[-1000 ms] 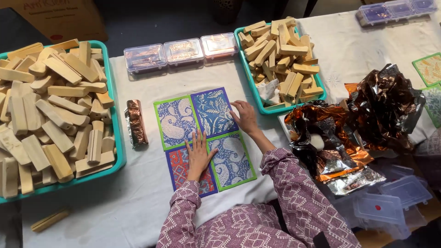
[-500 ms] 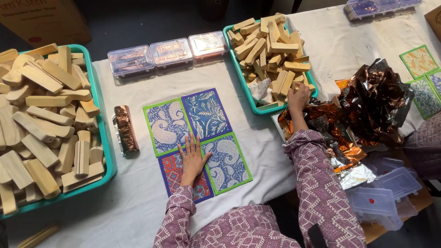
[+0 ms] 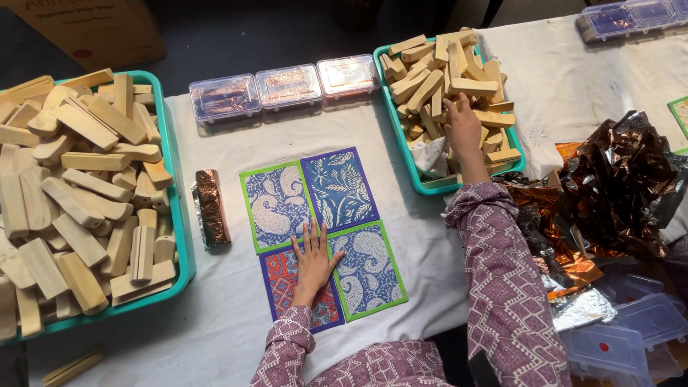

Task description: The person wipes a wooden block with a white cloth and then wraps it in a sheet of copper foil. They repeat this process with a second wooden block, carefully folding the foil around each item on a table covered with a white cloth.

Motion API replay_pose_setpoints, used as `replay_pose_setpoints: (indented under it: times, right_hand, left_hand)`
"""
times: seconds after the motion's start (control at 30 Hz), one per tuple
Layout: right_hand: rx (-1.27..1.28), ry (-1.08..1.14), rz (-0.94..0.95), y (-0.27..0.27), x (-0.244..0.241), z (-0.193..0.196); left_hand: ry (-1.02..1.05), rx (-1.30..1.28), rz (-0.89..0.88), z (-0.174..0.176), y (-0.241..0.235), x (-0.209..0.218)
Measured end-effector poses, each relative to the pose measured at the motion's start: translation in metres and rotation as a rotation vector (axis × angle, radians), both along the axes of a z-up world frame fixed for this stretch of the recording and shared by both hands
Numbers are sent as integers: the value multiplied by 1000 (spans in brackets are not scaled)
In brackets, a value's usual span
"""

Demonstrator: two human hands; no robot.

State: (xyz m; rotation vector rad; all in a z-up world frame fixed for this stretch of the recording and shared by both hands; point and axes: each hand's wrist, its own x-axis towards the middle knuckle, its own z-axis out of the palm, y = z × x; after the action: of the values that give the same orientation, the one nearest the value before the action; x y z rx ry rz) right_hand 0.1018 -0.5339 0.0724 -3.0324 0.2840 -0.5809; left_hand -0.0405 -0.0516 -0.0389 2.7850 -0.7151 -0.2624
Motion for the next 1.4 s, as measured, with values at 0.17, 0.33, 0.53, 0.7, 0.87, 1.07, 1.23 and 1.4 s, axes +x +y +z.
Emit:
replay_pose_setpoints:
  times: [0.17, 0.33, 0.53, 0.7, 0.87, 1.07, 1.23, 1.4]
  right_hand:
    - [75, 74, -79, -18, 19, -47]
    - [111, -219, 20, 86, -15, 46]
    - [491, -279, 492, 237, -89, 55]
    - [535, 255, 608, 281, -119, -5]
    - [400, -103, 243, 185, -65, 35]
    - [297, -331, -207, 8, -8, 25]
    - [-84, 51, -169, -70, 21, 0]
    - [-198, 357, -79, -96, 57, -50]
  left_hand:
    - [-31, -32, 10, -1, 0, -1]
    - [-43, -63, 26, -2, -2, -2]
    - [-207, -450, 86, -1, 3, -14]
    - [-382, -462, 289, 17, 6, -12]
    - [-298, -273, 309, 10, 4, -13]
    - [-303, -286, 330, 17, 1, -13]
    - [-300, -288, 330, 25, 1, -12]
    - [-242, -295, 295, 43, 4, -10]
